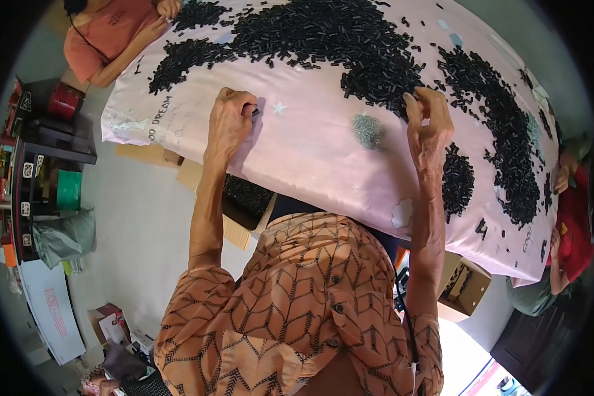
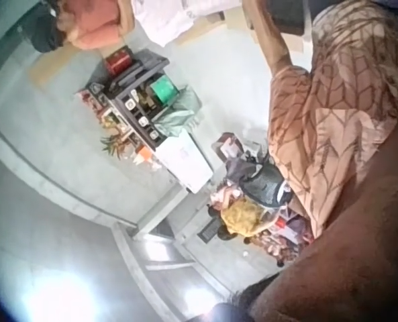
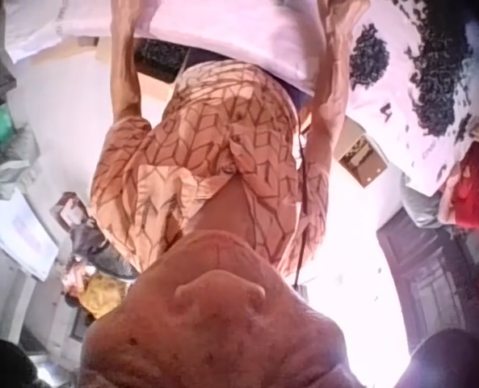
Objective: Manually sorting and inspecting small black plastic components on a table.
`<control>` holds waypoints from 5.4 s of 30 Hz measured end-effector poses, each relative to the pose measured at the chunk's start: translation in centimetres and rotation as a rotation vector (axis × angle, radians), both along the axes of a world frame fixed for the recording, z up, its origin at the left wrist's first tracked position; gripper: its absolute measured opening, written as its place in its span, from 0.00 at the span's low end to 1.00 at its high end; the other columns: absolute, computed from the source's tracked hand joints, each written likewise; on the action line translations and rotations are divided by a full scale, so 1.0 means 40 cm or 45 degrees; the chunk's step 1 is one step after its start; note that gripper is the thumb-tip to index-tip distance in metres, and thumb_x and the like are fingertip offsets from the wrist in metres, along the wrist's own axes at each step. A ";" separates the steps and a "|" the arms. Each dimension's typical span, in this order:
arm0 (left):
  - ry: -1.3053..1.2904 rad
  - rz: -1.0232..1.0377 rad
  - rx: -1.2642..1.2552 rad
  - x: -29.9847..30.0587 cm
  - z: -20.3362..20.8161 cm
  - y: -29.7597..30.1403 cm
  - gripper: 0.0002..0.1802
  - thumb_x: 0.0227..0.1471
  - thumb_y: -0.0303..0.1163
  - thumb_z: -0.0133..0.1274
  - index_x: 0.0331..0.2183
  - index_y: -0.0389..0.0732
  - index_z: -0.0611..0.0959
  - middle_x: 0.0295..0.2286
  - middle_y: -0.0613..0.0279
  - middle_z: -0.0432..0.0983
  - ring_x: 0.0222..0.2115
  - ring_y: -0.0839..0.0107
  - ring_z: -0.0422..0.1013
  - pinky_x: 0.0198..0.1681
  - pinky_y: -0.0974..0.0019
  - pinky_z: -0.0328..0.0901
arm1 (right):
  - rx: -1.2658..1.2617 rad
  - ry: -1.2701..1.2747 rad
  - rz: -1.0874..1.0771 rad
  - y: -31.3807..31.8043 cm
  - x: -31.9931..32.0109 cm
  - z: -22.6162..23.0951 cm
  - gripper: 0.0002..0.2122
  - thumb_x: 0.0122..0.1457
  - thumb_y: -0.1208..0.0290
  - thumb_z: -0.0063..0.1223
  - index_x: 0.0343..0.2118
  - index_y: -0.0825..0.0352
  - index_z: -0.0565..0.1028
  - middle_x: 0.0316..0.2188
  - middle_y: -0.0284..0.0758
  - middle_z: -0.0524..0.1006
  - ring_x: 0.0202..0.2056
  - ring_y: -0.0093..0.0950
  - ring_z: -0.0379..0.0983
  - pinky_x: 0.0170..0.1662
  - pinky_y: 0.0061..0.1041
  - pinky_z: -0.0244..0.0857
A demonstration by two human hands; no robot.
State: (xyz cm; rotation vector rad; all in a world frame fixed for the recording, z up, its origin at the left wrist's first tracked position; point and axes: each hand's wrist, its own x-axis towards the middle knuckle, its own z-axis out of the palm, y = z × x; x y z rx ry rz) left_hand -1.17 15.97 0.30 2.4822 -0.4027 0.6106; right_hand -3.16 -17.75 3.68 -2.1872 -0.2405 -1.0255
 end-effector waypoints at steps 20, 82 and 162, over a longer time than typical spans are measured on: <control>0.245 -0.334 -0.054 0.101 0.030 -0.364 0.07 0.41 0.25 0.50 0.27 0.32 0.77 0.21 0.46 0.76 0.23 0.56 0.73 0.30 0.58 0.66 | 0.335 0.328 0.086 -0.042 0.019 -0.040 0.02 0.48 0.79 0.55 0.25 0.72 0.77 0.15 0.34 0.71 0.17 0.20 0.63 0.22 0.21 0.59; 0.496 -0.791 -0.984 0.044 0.026 -0.444 0.13 0.40 0.18 0.58 0.33 0.36 0.82 0.24 0.70 0.73 0.22 0.85 0.62 0.26 0.78 0.61 | 1.292 0.875 0.749 -0.023 0.025 -0.052 0.09 0.55 0.77 0.54 0.38 0.73 0.73 0.27 0.35 0.77 0.27 0.20 0.72 0.31 0.18 0.65; 0.765 -0.799 -1.212 0.056 0.027 -0.433 0.07 0.50 0.20 0.54 0.34 0.32 0.80 0.24 0.66 0.75 0.23 0.82 0.68 0.27 0.79 0.64 | 1.002 0.701 0.654 0.011 0.001 -0.052 0.06 0.57 0.71 0.56 0.30 0.70 0.75 0.22 0.30 0.76 0.22 0.16 0.70 0.24 0.15 0.64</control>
